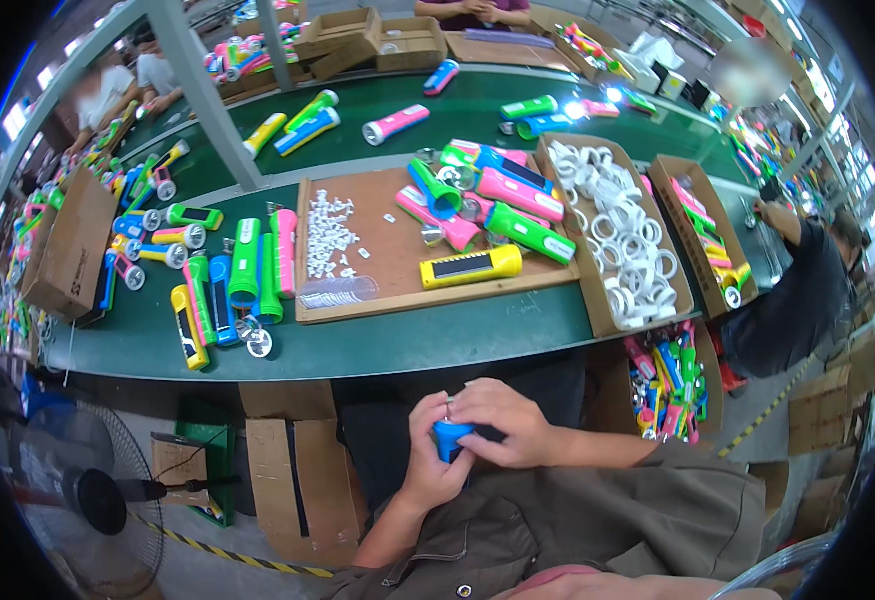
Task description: The person assembles small plastic flashlights by hand, inserting reflectors and bulbs into the flashlight bodies.
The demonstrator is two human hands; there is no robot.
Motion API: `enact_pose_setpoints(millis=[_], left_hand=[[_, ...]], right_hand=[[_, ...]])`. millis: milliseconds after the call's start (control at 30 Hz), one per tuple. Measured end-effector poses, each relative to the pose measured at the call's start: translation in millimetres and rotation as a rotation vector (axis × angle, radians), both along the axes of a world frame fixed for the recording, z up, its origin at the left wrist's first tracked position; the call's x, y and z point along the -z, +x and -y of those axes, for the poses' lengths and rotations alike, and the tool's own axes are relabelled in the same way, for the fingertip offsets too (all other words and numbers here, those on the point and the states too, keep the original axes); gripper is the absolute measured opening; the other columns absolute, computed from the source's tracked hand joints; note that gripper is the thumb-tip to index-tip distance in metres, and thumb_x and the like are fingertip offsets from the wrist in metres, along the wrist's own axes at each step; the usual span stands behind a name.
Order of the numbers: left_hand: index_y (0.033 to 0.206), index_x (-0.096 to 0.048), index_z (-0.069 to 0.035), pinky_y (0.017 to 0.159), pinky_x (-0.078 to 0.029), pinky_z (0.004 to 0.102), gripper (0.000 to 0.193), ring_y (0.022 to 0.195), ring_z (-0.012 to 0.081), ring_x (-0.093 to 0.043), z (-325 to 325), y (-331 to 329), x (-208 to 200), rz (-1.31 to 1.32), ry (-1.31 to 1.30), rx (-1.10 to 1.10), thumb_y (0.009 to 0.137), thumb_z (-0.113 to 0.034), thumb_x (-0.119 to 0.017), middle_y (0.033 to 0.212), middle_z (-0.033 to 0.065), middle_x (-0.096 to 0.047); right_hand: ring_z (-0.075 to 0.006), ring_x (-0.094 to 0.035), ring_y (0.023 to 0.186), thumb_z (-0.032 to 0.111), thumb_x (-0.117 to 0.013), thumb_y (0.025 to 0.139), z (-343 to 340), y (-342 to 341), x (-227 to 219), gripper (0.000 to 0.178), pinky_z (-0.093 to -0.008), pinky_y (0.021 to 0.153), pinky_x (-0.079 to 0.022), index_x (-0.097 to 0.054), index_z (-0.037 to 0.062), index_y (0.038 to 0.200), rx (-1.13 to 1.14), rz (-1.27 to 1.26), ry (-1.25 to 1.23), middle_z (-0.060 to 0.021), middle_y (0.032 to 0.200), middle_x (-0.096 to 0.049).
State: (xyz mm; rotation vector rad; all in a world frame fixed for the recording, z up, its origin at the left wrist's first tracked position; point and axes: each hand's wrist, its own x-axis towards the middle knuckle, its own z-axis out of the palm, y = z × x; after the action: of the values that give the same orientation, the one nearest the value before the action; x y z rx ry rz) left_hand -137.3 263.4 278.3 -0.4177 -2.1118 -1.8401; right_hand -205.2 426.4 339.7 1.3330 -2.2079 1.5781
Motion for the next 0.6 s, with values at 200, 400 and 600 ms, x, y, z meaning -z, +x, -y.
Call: enact_pose_setpoints(millis=[200,400,600], left_hand=[[0.135,-0.029,-0.009,0.104,-0.037,0.0421,0.074,0.124,0.0286,-0.044,0,-8,-12,-0.004,0.068,0.052,0.075,0.005,-0.070,0.139,0.0213,-0.034],[0.134,-0.024,-0.014,0.073,-0.056,0.0328,0.076,0.104,0.0248,-0.055,9,-25,-21,-0.030,0.009,0.105,0.076,0.012,-0.065,0.139,0.0207,-0.028],[0.134,-0.024,-0.019,0.056,-0.058,0.0285,0.077,0.085,0.0225,-0.059,23,-31,-28,-0.100,0.058,0.039,0.076,0.016,-0.062,0.142,0.0194,-0.025]], right_hand=[[-0.0310,-0.064,0.102,0.005,-0.078,0.076,11,6,-5,0.036,-0.0411,0.090,-0.051,-0.068,0.0024,0.110,0.126,-0.005,-0.095,-0.0114,0.110,-0.068],[-0.0278,-0.067,0.100,0.011,-0.081,0.077,-18,-44,-32,0.032,-0.0434,0.089,-0.053,-0.070,0.0031,0.106,-0.141,-0.116,0.008,-0.0121,0.105,-0.070],[-0.0321,-0.061,0.108,0.022,-0.075,0.080,-210,-223,-40,0.046,-0.0423,0.095,-0.047,-0.063,0.0053,0.121,1.131,-0.548,0.473,-0.0142,0.117,-0.066]])
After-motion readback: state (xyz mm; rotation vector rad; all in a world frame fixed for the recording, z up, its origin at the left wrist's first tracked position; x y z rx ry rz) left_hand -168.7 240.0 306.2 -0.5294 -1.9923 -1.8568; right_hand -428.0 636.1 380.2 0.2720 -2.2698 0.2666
